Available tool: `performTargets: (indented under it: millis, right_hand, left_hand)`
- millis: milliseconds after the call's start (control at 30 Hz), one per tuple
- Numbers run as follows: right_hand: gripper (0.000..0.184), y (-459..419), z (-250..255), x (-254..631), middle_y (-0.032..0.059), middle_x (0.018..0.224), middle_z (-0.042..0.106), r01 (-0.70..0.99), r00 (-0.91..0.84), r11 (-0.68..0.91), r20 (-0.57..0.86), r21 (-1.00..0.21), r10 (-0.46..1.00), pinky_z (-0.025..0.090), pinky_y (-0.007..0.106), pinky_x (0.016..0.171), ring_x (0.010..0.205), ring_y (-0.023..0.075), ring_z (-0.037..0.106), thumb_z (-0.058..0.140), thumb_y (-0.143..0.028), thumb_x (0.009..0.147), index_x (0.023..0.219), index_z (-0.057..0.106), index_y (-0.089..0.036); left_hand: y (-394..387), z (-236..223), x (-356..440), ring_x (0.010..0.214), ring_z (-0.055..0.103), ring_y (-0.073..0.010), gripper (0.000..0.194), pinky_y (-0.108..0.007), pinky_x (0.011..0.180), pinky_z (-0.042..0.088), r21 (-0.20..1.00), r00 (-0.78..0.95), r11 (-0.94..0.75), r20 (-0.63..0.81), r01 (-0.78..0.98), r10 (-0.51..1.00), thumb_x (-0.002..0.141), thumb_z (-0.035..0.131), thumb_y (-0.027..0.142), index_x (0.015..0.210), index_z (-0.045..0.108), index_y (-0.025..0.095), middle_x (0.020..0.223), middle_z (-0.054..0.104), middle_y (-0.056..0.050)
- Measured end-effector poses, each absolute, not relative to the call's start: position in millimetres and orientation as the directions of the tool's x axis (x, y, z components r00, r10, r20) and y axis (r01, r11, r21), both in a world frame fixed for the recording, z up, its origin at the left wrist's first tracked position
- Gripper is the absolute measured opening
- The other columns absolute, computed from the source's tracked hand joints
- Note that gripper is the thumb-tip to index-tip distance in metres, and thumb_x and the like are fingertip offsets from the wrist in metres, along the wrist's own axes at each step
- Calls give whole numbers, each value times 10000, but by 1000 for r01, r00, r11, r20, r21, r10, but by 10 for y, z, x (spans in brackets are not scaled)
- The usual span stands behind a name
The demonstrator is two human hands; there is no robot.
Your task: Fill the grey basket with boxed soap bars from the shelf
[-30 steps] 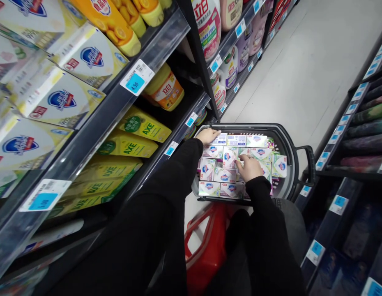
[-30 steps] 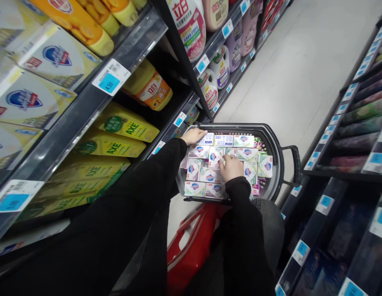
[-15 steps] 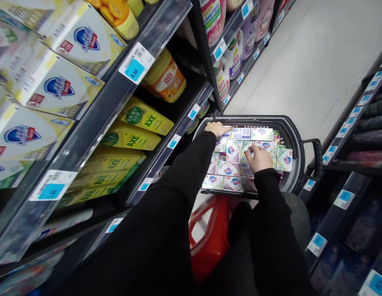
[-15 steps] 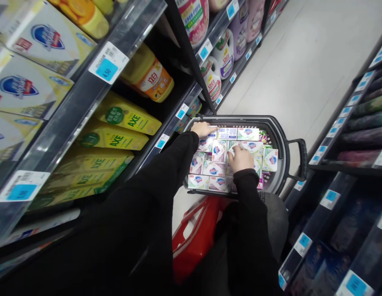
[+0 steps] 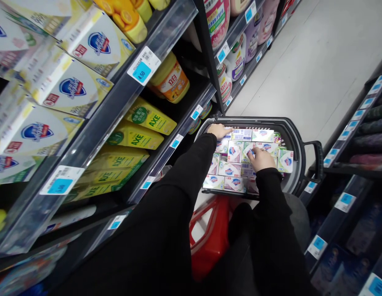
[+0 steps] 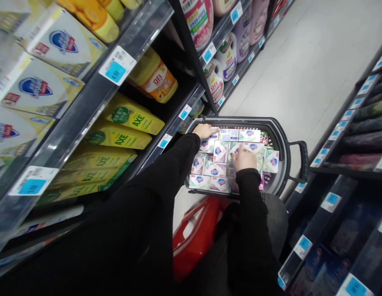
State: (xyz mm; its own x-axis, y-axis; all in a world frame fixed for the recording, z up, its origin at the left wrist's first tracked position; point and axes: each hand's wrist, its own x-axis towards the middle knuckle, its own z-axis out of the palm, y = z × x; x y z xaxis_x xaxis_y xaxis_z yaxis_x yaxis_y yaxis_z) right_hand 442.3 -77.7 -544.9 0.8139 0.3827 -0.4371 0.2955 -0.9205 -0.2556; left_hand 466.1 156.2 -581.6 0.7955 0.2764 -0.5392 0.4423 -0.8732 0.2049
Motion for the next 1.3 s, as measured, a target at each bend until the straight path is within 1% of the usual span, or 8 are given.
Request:
performTargets:
  millis: [233,400,533,633,700,867,1000,1300]
  right_hand:
    - [337,-668,-5519,4380,190,1087,690,346,795,-898,-424,-272,434,463,374,825,997,297,647,494,-319,943,1161,670,-132]
    - [427,-562,-5635,4327,236,1236,632,358,806,-871,-360,-336,470,460,411,914,1091,330,613,456,-303,950,1274,605,-69]
    - [520,-513,-5777,4271,263,1417,514,341,827,-845,-297,-411,478,427,457,997,1187,343,566,422,-295,953,1405,481,-47]
    - [571,-492,-5923,4234,249,1538,385,371,809,-800,-259,-472,528,393,472,1055,1311,345,478,389,-287,956,1471,396,-39]
    - [581,-475,-6025,4237,235,1559,360,382,798,-778,-247,-499,550,388,469,1069,1336,338,457,359,-282,961,1487,372,-37]
    - [542,-408,-6202,4381,222,1480,475,448,781,-737,-179,-505,598,359,482,1085,1335,316,453,362,-233,938,1448,429,-62]
    - [498,-383,-6228,4496,203,1373,578,486,754,-739,-203,-466,624,340,483,1070,1245,330,499,421,-241,925,1388,500,-74]
    - [472,-390,-6071,4454,189,1356,586,473,742,-781,-294,-407,603,340,466,1028,1198,331,481,432,-269,938,1369,523,-99]
  left_hand:
    - [1594,-5865,4625,1178,626,-334,762,-353,1011,441,204,829,-904,-510,377,230,915,354,713,1151,719,88,1203,698,-198]
    - [1626,-5892,4620,1179,623,-344,780,-362,1008,446,221,832,-900,-509,375,221,910,349,724,1146,717,78,1202,696,-207]
    - [1664,-5904,4608,1220,599,-322,726,-353,1042,422,248,831,-900,-523,360,189,942,335,676,1225,690,110,1270,671,-181]
    - [1685,-5906,4588,1253,575,-300,654,-362,1076,393,267,851,-908,-502,323,155,972,323,619,1317,640,162,1314,655,-143]
    - [1696,-5913,4579,1240,582,-297,632,-366,1066,402,269,857,-913,-495,307,142,973,333,609,1316,638,175,1296,667,-134]
    - [1718,-5964,4573,1185,612,-311,628,-369,1022,432,273,874,-922,-471,275,121,971,340,605,1262,662,151,1235,693,-149]
    - [1728,-5991,4571,1169,617,-314,621,-378,1018,431,280,894,-930,-439,237,96,978,336,593,1243,666,137,1213,698,-160]
    - [1703,-5956,4550,1153,612,-281,585,-381,1054,380,242,898,-956,-437,166,45,1014,300,514,1239,627,85,1213,679,-194]
